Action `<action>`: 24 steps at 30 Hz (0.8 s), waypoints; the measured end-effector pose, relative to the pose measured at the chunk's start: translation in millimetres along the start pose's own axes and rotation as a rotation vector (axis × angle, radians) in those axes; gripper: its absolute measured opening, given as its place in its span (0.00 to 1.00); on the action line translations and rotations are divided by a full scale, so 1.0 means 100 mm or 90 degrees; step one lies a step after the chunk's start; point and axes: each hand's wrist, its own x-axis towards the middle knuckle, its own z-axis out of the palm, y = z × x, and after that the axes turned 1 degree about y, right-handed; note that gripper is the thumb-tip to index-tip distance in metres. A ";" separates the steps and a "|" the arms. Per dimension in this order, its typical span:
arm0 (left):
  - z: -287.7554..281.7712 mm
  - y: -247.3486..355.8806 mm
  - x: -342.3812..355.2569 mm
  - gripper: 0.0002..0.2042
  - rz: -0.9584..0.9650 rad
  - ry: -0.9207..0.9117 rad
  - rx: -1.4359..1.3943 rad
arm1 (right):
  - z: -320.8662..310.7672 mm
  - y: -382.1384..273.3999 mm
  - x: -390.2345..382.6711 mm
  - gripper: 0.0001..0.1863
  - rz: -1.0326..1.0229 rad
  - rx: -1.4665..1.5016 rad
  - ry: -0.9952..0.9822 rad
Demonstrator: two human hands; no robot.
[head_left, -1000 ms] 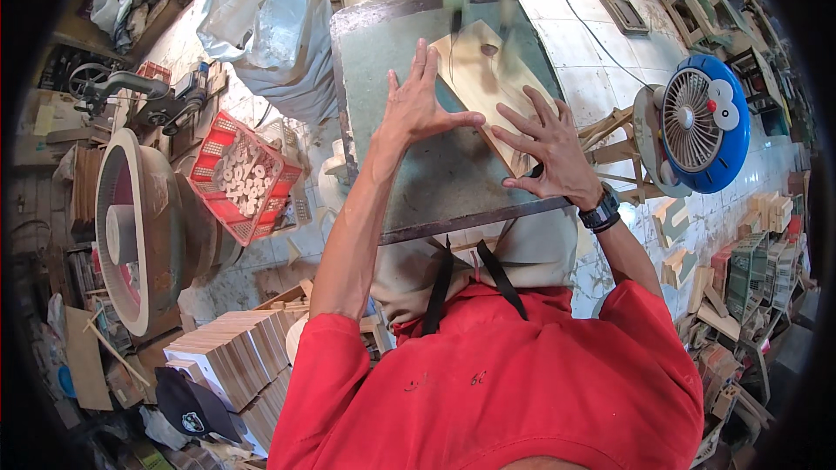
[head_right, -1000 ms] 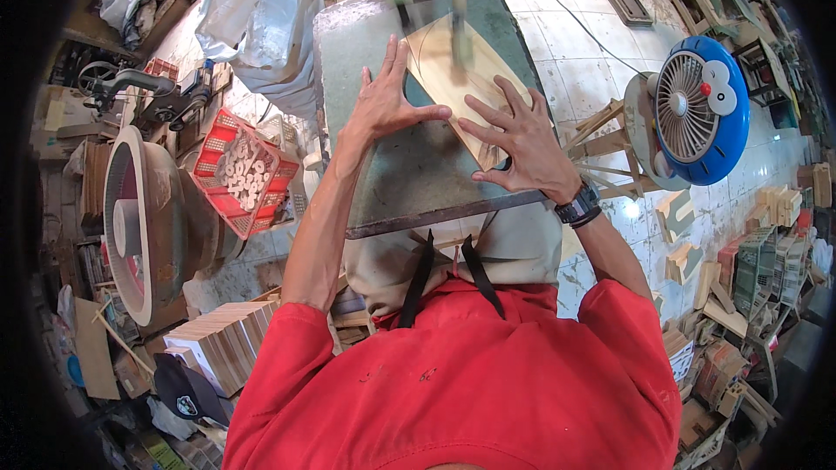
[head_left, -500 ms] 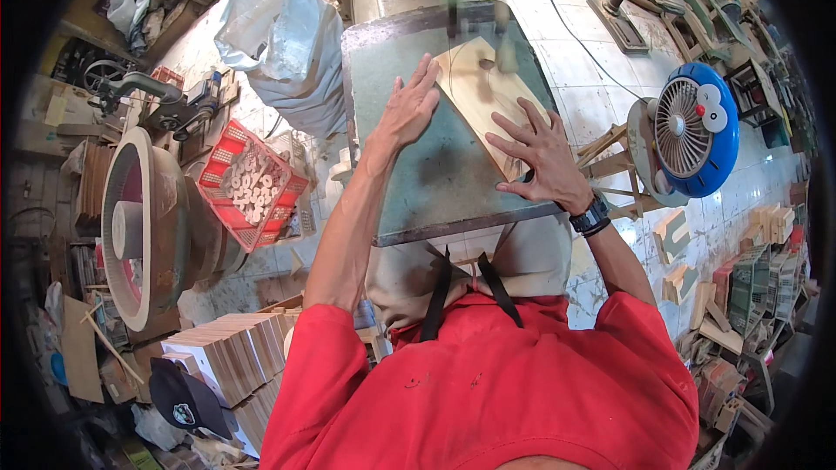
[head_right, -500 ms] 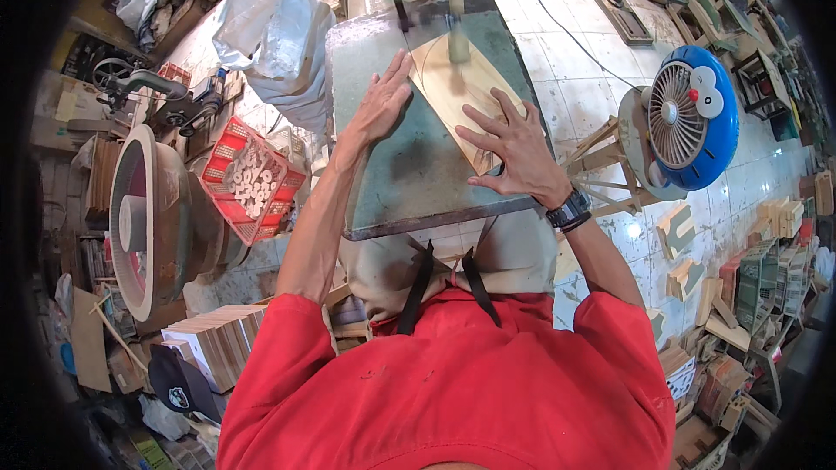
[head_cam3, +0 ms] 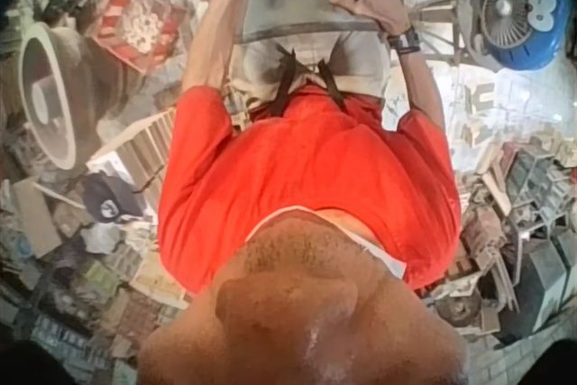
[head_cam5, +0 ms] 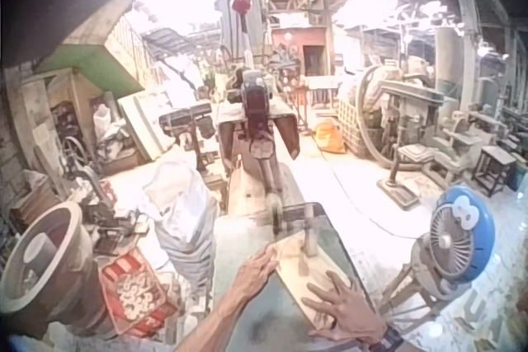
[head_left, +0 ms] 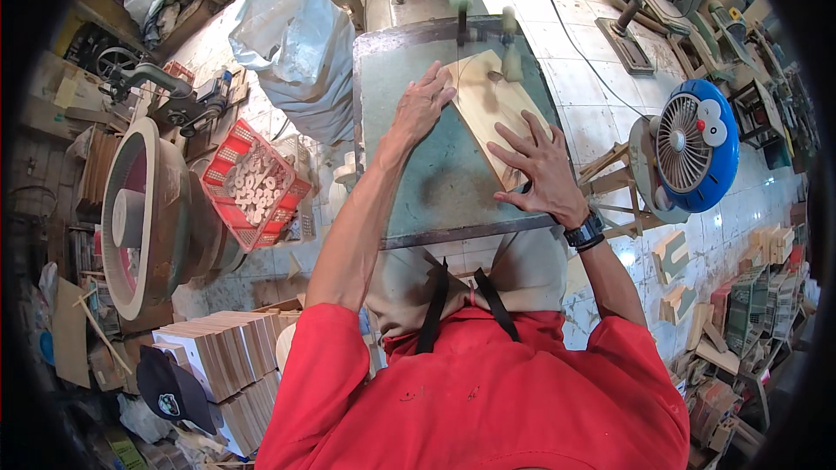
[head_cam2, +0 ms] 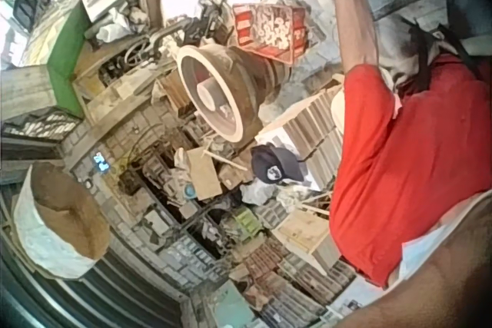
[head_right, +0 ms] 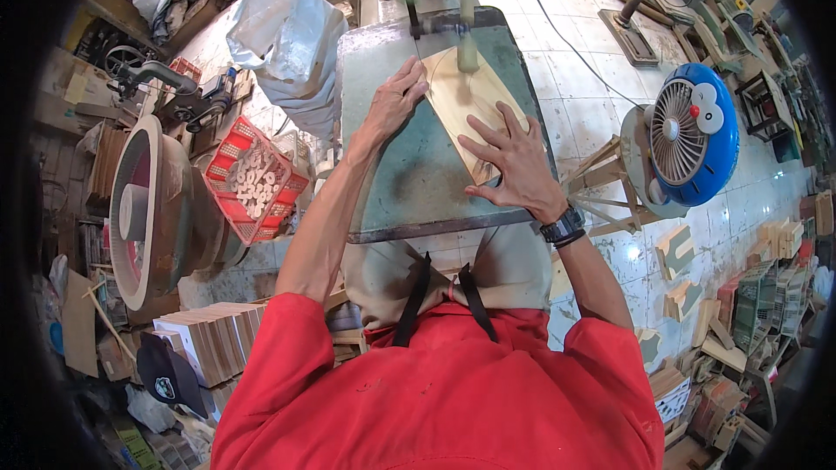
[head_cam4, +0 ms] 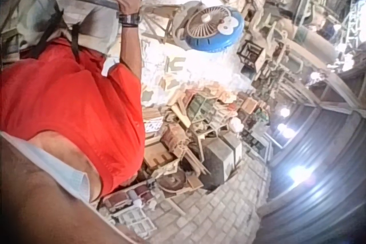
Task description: Cutting a curved shape into a piece of wood using a scroll saw.
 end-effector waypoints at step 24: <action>-0.07 0.05 0.14 0.24 -0.023 -0.098 0.053 | 0.01 0.00 0.03 0.41 0.028 -0.027 -0.022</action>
